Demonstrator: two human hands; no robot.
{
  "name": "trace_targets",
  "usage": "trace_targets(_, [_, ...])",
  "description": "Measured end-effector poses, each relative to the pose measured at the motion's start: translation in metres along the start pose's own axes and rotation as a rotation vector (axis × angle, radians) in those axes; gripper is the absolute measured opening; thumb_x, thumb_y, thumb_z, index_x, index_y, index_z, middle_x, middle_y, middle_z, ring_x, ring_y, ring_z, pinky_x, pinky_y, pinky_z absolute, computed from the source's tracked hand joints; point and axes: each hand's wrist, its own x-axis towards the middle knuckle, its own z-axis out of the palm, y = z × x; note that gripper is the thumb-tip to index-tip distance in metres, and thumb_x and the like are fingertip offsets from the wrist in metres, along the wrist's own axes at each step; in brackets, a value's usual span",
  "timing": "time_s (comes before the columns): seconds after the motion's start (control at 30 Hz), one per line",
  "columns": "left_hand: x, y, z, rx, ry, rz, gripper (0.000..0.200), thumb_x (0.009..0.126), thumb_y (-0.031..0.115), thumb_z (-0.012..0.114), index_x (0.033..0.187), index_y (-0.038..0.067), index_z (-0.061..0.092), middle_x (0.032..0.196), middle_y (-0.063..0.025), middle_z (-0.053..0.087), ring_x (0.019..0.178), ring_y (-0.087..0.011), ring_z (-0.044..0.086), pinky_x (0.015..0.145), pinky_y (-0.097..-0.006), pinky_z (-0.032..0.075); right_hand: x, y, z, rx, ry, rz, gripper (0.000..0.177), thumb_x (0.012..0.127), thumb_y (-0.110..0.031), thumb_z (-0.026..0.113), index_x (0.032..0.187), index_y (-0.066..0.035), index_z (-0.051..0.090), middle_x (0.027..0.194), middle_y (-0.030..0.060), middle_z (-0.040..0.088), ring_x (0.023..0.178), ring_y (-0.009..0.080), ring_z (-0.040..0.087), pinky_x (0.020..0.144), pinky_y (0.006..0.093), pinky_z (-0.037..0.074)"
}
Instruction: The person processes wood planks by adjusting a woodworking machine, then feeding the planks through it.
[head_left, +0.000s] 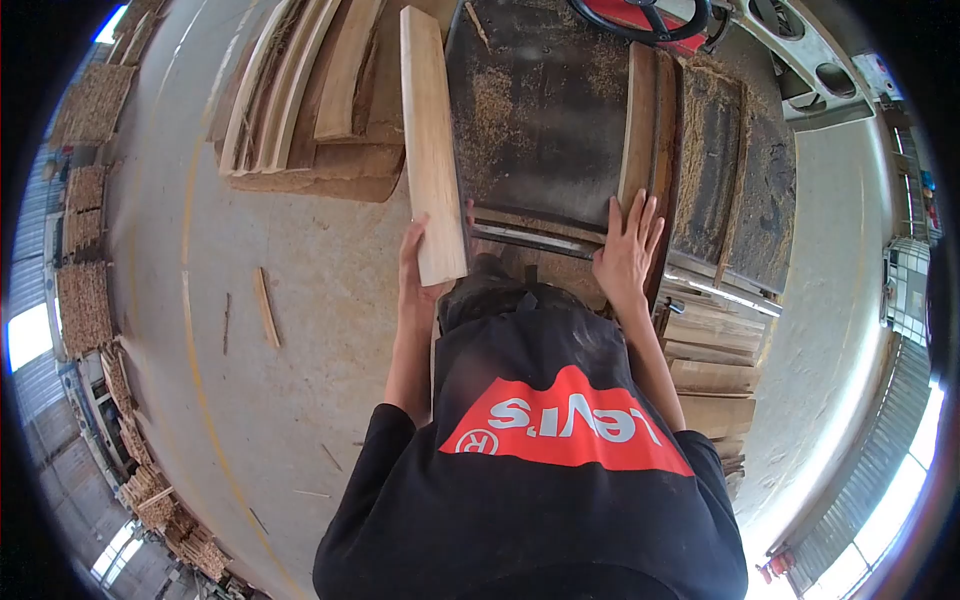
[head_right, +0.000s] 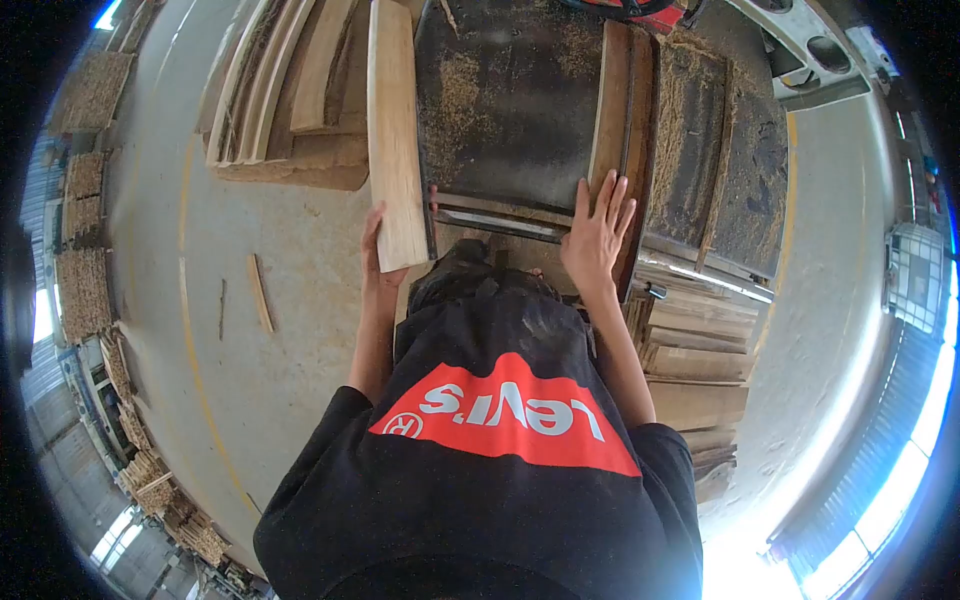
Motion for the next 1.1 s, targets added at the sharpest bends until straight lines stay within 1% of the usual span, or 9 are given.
trace_targets(0.1, [-0.012,-0.004,-0.011,0.538,0.229,0.116,0.056,0.099,0.020,0.077,0.146,-0.005,0.060,0.127,-0.0142,0.074,0.104,-0.0191,0.073,0.088,-0.0303,0.060,-0.004,0.006,0.004,-0.031,-0.015,-0.007,0.095,0.078,-0.001,0.075,0.166,-0.008,0.039,0.175,0.0339,0.012,0.164,0.0534,0.006,0.130,0.0699,0.010])
trace_targets(0.17, [-0.022,-0.013,0.001,0.562,0.362,0.183,0.059,0.094,0.008,0.084,0.148,-0.005,0.062,0.120,-0.0065,0.076,0.102,-0.0115,0.070,0.086,-0.0255,0.056,-0.004,0.004,0.011,-0.051,-0.004,-0.010,0.092,0.080,0.000,0.073,0.165,-0.005,0.039,0.174,0.0380,0.011,0.163,0.0569,0.006,0.129,0.0721,0.007])
trace_targets(0.3, [-0.044,-0.020,0.024,0.770,0.365,0.289,0.075,0.089,0.010,0.088,0.155,-0.005,0.055,0.124,-0.0087,0.076,0.108,-0.0130,0.070,0.091,-0.0268,0.055,-0.004,-0.005,-0.025,0.252,0.031,0.100,0.094,0.087,0.001,0.067,0.171,-0.005,0.023,0.167,0.0445,0.025,0.151,0.0603,0.038,0.120,0.0609,0.040])
trace_targets(0.37, [-0.053,-0.019,0.025,1.043,0.345,0.328,0.083,0.084,0.017,0.093,0.154,-0.006,0.055,0.127,-0.0132,0.075,0.114,-0.0181,0.069,0.097,-0.0320,0.055,-0.002,-0.007,-0.068,0.562,0.007,0.322,0.090,0.087,0.004,0.061,0.169,-0.002,0.024,0.137,0.0411,0.063,0.107,0.0426,0.076,0.086,0.0494,0.063])
trace_targets(0.43, [-0.052,-0.018,0.018,1.434,0.333,0.443,0.084,0.081,0.025,0.094,0.151,-0.004,0.060,0.126,-0.0166,0.075,0.110,-0.0235,0.071,0.099,-0.0371,0.055,-0.009,0.013,-0.058,1.081,0.171,0.513,0.080,0.085,0.005,0.052,0.163,0.005,0.034,0.126,0.0344,0.071,0.109,0.0373,0.075,0.092,0.0463,0.061])
trace_targets(0.53, [-0.040,-0.033,0.044,1.980,0.358,0.646,0.089,0.071,0.036,0.096,0.147,0.001,0.066,0.126,-0.0211,0.073,0.112,-0.0332,0.070,0.105,-0.0455,0.052,-0.026,0.039,-0.081,1.967,0.085,0.464,0.072,0.084,0.005,0.045,0.156,0.012,0.044,0.128,0.0283,0.071,0.115,0.0319,0.074,0.102,0.0424,0.057])
trace_targets(0.67, [-0.015,-0.059,0.059,2.121,0.309,0.785,0.093,0.063,0.046,0.096,0.143,0.006,0.069,0.133,-0.0248,0.068,0.119,-0.0441,0.062,0.108,-0.0540,0.046,-0.067,0.029,-0.084,1.694,0.212,0.433,0.072,0.083,0.005,0.043,0.154,0.015,0.046,0.137,0.0257,0.069,0.125,0.0295,0.069,0.111,0.0374,0.051])
trace_targets(0.87, [0.006,-0.112,0.040,2.087,-0.119,0.828,0.113,0.066,0.057,0.096,0.157,0.004,0.052,0.147,-0.0310,0.056,0.137,-0.0470,0.049,0.111,-0.0600,0.040,-0.104,0.037,-0.053,1.400,0.367,0.349,0.067,0.092,0.004,0.047,0.158,0.010,0.047,0.149,0.0195,0.063,0.136,0.0222,0.061,0.115,0.0337,0.044])
trace_targets(1.1, [0.021,-0.151,0.055,2.133,-0.653,0.752,0.129,0.068,0.059,0.095,0.166,0.002,0.033,0.162,-0.0373,0.038,0.157,-0.0523,0.025,0.117,-0.0666,0.028,-0.100,0.037,-0.037,1.147,0.399,0.479,0.062,0.094,-0.001,0.056,0.156,0.003,0.054,0.128,0.0138,0.074,0.112,0.0146,0.067,0.097,0.0305,0.053])
